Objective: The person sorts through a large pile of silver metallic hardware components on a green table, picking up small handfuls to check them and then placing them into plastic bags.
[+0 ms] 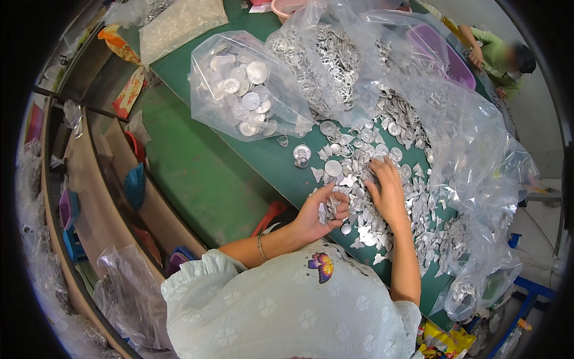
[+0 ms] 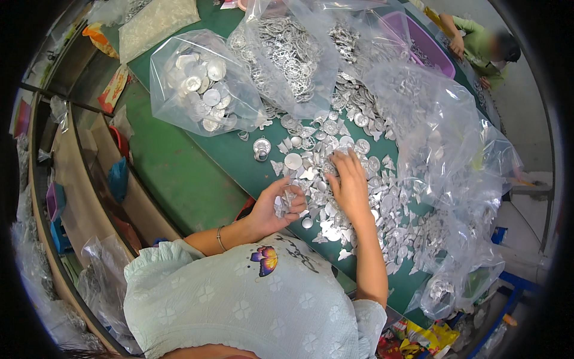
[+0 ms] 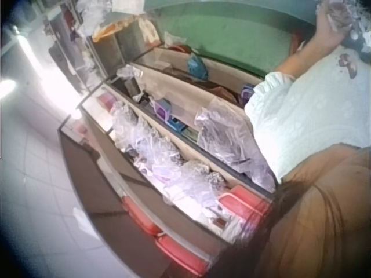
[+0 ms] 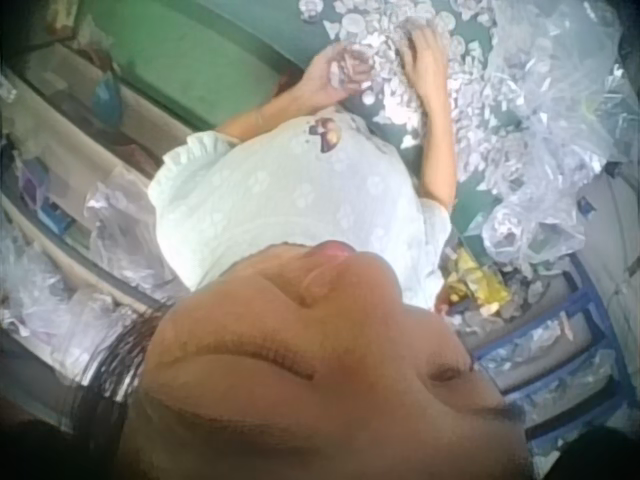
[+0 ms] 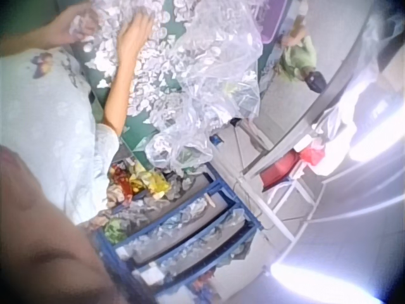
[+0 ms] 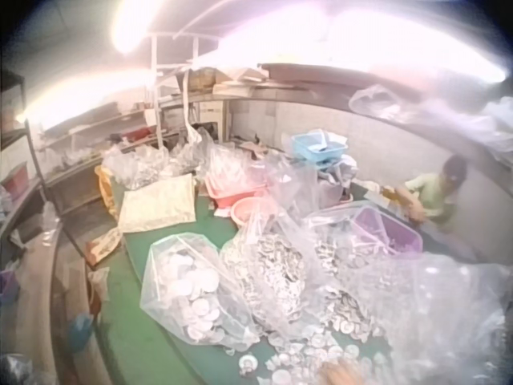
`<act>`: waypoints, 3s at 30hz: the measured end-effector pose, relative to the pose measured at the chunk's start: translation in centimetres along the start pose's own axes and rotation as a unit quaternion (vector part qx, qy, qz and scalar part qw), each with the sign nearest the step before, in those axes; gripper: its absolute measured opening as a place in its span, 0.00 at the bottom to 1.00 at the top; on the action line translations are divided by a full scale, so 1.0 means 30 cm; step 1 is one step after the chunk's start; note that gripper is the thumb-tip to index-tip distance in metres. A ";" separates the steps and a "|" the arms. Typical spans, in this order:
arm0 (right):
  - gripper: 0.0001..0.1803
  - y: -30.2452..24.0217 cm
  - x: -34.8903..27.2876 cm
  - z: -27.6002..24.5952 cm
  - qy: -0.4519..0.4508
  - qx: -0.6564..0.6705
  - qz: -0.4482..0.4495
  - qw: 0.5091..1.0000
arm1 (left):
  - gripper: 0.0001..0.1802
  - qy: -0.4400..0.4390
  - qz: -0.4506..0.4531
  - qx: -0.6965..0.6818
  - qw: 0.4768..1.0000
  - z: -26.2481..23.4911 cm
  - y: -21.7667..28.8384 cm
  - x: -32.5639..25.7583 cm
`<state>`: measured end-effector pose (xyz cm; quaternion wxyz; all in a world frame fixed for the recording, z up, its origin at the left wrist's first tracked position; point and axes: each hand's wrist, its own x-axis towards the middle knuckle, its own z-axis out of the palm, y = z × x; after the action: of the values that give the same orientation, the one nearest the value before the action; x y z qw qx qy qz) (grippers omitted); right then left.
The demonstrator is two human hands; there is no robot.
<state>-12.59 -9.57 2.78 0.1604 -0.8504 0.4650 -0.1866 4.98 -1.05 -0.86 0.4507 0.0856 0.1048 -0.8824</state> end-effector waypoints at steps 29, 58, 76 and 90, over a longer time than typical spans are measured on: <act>0.23 0.057 -0.129 -0.083 0.040 0.015 0.025 0.999 | 0.09 0.084 -0.006 0.002 0.996 0.062 -0.050 0.003; 0.09 -0.036 0.006 0.108 0.105 -0.137 0.059 0.983 | 0.12 0.039 -0.062 -0.013 0.997 0.029 -0.044 0.001; 0.10 0.053 0.017 0.069 0.149 -0.073 0.008 0.986 | 0.10 0.051 -0.052 -0.011 0.997 0.021 -0.045 -0.005; 0.13 0.157 -0.208 -0.126 0.136 0.105 0.227 0.959 | 0.09 0.039 -0.071 -0.032 0.996 0.011 -0.052 0.008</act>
<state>-20.90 -7.06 2.94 0.2221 -0.6673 0.6414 -0.3066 3.55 -0.43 -0.45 0.3851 0.0982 0.1561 -0.9043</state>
